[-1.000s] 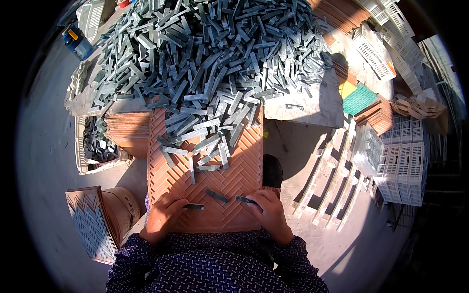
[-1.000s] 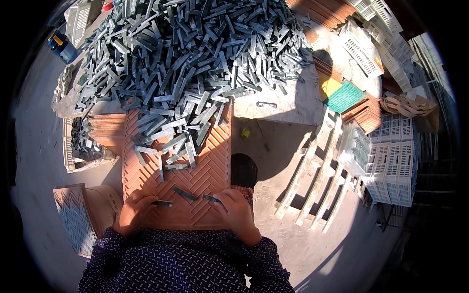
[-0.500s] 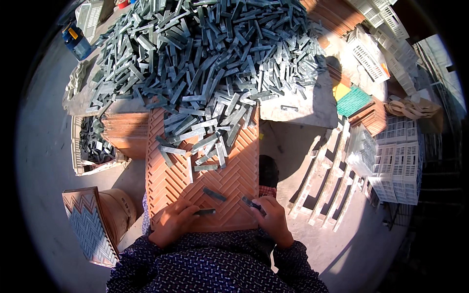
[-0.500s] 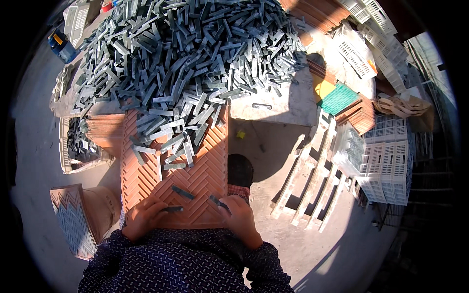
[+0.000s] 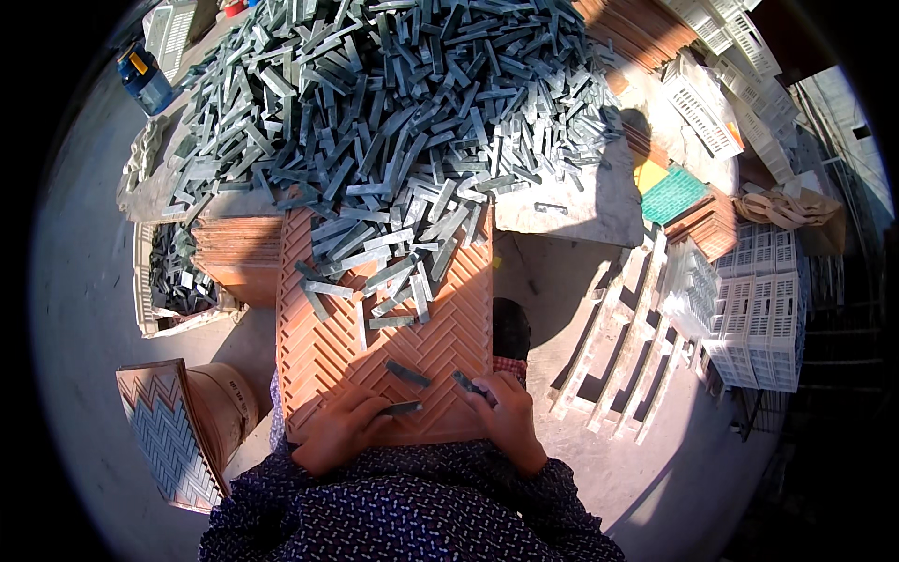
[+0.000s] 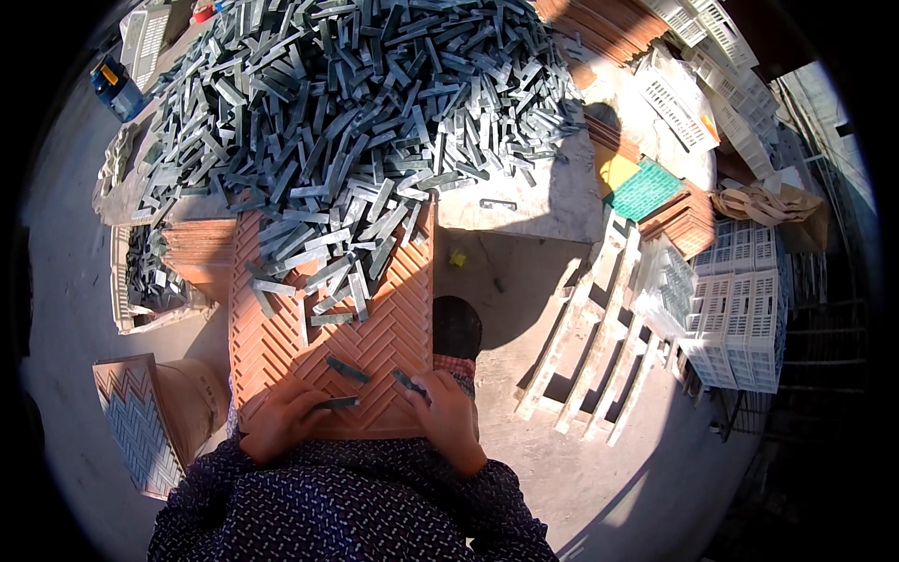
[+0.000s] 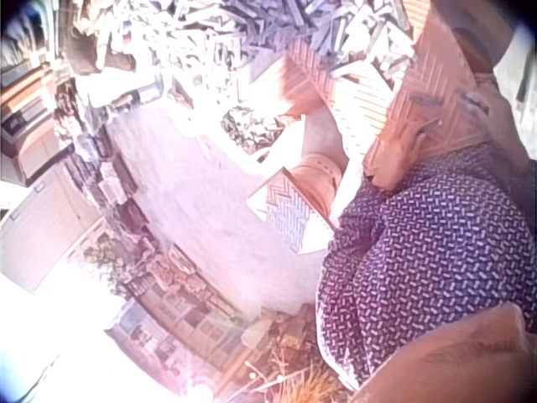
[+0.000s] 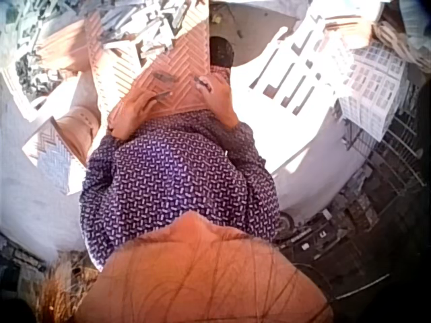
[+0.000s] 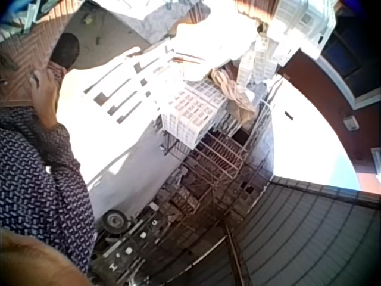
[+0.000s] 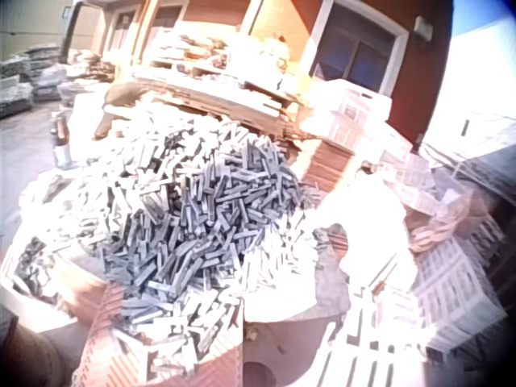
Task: The person arranges small rectangular tiles onto a square board to form a herringbone pattern. They repeatedly pick tiles from a large pile, place them on the board, and press them into place. The person flips the board over to check the pattern and continues adding tiles.
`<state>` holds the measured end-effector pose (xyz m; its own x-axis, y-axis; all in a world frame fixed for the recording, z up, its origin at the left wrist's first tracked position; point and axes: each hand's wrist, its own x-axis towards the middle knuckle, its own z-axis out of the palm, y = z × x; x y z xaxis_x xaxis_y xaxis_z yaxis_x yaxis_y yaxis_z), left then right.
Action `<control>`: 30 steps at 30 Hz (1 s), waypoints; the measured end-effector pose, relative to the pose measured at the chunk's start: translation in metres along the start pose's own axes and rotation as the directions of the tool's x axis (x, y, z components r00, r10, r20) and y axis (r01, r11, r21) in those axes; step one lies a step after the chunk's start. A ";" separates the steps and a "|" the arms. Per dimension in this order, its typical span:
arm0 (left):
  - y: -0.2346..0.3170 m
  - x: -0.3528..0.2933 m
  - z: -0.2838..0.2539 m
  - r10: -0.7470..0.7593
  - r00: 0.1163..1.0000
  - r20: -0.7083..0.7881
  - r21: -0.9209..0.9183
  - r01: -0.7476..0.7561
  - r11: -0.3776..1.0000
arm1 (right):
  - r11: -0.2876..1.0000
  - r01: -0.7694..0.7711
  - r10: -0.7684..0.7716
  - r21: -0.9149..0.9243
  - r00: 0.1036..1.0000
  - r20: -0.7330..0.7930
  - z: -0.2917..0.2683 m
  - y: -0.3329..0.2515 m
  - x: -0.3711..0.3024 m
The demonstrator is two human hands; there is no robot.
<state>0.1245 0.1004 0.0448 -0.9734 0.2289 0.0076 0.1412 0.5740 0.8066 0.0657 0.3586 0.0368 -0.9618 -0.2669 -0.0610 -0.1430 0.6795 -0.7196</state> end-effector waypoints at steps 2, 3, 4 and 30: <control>0.002 0.002 0.003 0.003 1.000 0.020 -0.009 -0.002 1.000 | 0.997 -0.082 0.081 0.008 0.995 0.059 -0.005 -0.005 0.004; 0.003 0.004 0.005 0.007 1.000 0.029 -0.014 -0.006 1.000 | 0.996 -0.086 0.085 0.014 0.993 0.077 -0.006 -0.006 0.006; 0.004 0.005 0.007 0.017 0.999 0.037 -0.005 -0.017 1.000 | 0.996 -0.092 0.090 0.018 0.992 0.093 -0.007 -0.006 0.006; 0.016 0.034 0.046 0.174 0.979 0.109 0.230 -0.195 0.953 | 0.992 0.073 -0.071 0.107 0.997 -0.027 -0.010 -0.008 0.011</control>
<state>0.1022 0.1538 0.0308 -0.9085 0.4095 0.0830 0.3659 0.6838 0.6313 0.0540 0.3571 0.0489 -0.9553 -0.2954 0.0089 -0.1870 0.5808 -0.7923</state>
